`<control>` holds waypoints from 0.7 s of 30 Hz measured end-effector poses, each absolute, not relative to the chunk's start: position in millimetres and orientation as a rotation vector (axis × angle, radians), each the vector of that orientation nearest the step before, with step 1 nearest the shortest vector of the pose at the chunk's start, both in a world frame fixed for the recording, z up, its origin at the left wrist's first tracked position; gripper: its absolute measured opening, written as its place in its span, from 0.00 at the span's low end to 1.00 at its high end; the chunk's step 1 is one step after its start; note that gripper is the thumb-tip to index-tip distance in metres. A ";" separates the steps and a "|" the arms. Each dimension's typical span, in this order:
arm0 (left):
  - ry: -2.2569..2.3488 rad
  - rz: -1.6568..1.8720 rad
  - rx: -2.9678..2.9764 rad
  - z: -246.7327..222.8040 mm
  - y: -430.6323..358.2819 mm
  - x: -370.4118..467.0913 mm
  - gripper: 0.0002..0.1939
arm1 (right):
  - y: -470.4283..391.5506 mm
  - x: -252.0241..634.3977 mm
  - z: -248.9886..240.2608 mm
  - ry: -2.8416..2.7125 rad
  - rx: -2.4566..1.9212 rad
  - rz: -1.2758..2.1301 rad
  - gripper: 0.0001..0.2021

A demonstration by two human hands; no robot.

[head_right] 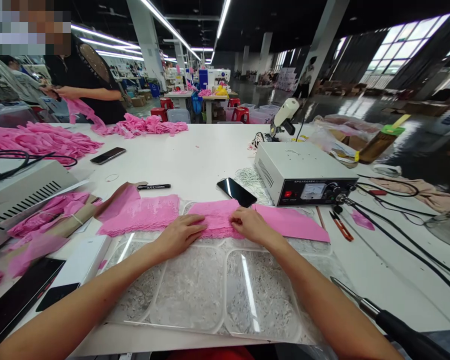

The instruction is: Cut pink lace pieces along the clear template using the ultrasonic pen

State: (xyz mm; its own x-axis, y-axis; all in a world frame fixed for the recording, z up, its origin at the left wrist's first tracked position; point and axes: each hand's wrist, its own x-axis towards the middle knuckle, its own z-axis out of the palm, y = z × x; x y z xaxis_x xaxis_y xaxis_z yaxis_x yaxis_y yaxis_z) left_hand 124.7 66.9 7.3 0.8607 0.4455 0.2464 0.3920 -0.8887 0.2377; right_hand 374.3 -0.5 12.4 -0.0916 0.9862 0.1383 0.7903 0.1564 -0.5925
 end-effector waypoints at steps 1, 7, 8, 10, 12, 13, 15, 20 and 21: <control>0.646 0.448 2.859 6.4 67.5 123.8 0.12 | 0.5 374.2 11.7 -1.925 -1.686 0.513 0.07; 0.648 0.479 2.835 5.7 69.3 117.2 0.13 | -11.1 385.3 28.7 -1.760 -1.721 0.577 0.09; 0.648 0.487 2.824 6.0 69.6 116.5 0.13 | -20.6 388.1 37.2 -1.749 -1.719 0.618 0.10; 0.648 0.509 2.797 6.7 70.5 115.0 0.12 | -46.2 391.6 56.2 -1.789 -1.683 0.763 0.11; 0.652 0.535 2.769 7.5 71.5 113.4 0.11 | -74.8 390.5 71.8 -2.011 -1.469 1.298 0.10; 0.657 0.546 2.757 7.9 72.0 112.5 0.11 | -87.6 388.2 76.3 -2.098 -1.377 1.492 0.11; 0.672 0.561 2.742 8.5 72.9 110.5 0.09 | -107.9 382.0 77.0 -2.187 -1.443 1.338 0.12; 0.730 0.566 2.724 9.8 74.3 105.0 0.10 | -147.3 379.2 52.7 -2.195 -1.753 0.530 0.14; 0.734 0.566 2.722 9.7 74.7 103.8 0.10 | -156.3 381.8 49.0 -2.234 -1.738 0.471 0.12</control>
State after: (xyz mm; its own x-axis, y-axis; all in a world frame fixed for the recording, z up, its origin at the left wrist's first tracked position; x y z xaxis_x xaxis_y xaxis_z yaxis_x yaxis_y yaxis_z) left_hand 103.8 74.7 9.7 0.7958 0.5267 0.2988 0.4231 -0.8366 0.3479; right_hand 381.8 -156.3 49.0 -0.2432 0.9699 0.0141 0.8817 0.2271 -0.4135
